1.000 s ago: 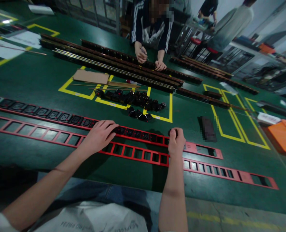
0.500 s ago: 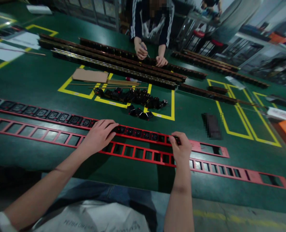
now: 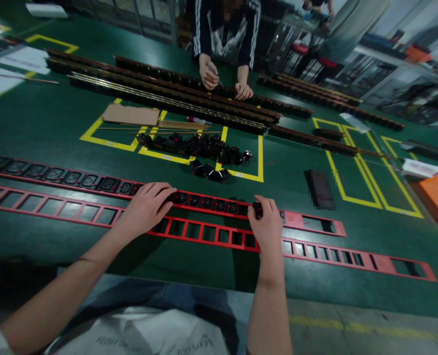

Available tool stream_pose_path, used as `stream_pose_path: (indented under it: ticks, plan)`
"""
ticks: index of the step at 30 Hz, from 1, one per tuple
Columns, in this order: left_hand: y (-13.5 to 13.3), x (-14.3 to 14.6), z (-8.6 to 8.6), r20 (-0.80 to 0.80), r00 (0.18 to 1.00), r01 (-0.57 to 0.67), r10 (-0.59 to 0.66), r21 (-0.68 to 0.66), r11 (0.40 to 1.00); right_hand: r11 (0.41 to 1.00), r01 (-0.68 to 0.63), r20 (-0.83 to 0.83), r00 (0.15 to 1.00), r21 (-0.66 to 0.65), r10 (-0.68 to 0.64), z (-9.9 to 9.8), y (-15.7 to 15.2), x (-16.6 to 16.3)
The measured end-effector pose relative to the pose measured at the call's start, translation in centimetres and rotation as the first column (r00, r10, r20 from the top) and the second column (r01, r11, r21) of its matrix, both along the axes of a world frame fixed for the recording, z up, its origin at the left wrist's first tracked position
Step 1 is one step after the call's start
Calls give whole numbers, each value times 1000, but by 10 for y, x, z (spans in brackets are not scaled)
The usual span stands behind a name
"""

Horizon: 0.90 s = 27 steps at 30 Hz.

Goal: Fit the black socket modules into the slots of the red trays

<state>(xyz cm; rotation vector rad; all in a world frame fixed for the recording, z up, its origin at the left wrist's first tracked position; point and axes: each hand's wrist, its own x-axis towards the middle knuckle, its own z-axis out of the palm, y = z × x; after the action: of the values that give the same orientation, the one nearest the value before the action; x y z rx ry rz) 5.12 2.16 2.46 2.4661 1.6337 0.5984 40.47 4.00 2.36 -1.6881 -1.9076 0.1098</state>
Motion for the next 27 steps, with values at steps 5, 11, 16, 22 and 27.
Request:
stream_pose_path:
  ticks: [5,11,16,22,27]
  plan:
    - [0,0,0,3,1000,-6,6,0,1000,995,94,104,990,-30,-90,0,-1,-6]
    - [0,0,-2,6,1000,-10,10,0,1000,979,206,109,973,4,-205,-4,2,-5]
    - [0,0,-2,1,1000,-11,11,5,1000,981,188,127,973,37,-191,-5,1,-4]
    - [0,0,-1,-6,1000,-13,13,2,1000,995,88,63,994,44,-91,-8,5,3]
    - [0,-1,-2,-11,1000,-19,19,-2,1000,996,86,29,996,19,-87,-9,7,6]
